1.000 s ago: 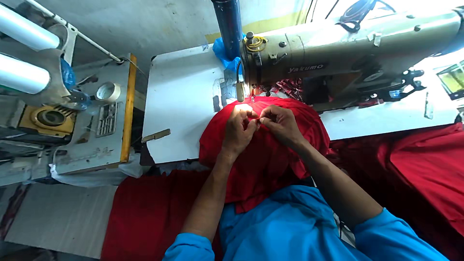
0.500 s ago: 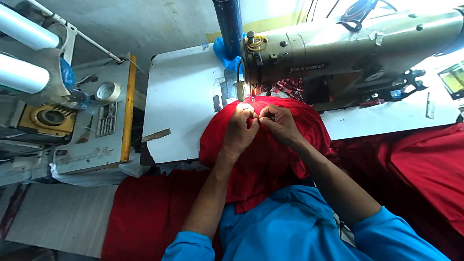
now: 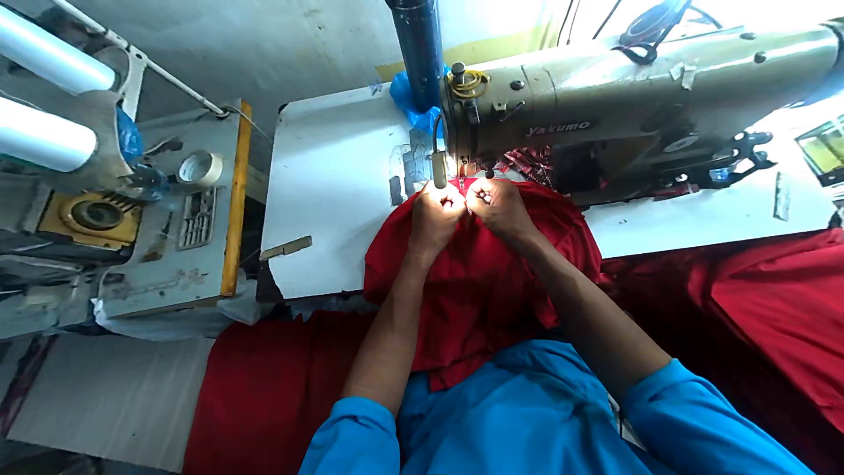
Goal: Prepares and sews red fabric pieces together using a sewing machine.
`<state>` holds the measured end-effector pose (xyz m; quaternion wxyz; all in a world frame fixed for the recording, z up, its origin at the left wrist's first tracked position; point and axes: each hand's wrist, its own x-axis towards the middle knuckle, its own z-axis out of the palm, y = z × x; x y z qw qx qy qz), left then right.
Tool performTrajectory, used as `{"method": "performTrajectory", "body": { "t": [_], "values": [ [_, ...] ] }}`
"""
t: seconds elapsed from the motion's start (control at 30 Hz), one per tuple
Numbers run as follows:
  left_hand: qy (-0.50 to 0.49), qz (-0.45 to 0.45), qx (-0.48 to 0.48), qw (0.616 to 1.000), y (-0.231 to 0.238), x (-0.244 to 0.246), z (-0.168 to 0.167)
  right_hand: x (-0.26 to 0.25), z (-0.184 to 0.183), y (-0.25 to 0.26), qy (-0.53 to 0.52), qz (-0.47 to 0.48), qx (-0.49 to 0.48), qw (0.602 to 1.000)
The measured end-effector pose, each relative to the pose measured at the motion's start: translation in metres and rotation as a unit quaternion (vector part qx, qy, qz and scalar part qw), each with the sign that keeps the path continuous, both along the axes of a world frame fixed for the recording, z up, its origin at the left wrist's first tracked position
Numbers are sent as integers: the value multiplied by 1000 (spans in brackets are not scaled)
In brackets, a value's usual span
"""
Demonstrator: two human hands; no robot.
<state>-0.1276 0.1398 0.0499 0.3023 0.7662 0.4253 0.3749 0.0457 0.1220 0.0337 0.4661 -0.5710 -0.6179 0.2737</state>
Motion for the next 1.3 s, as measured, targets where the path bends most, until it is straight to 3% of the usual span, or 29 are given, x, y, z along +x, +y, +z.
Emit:
{"method": "performTrajectory", "body": {
  "t": [0.23,0.57,0.77,0.9,1.07,1.2,1.3],
  "values": [
    [0,-2,-1,1000,1,-4,-8,2,-2,4,-21,9,-15,1000],
    [40,14,112,993,-15,-3,-4,2,-5,8,-1,12,-6,1000],
    [8,28,19,999,-22,-1,3,-1,5,-17,9,5,-30,999],
    [-83,68,-80,991,-24,2,-3,-11,20,-43,57,-22,-30,998],
    [-196,54,-175,963,-24,11,-5,-15,19,-42,139,-9,-1,990],
    [-197,45,-180,963,-24,10,-11,-9,14,-43,173,-14,0,985],
    [-138,55,-136,979,-26,5,-11,-6,10,-41,154,-13,13,988]
  ]
}}
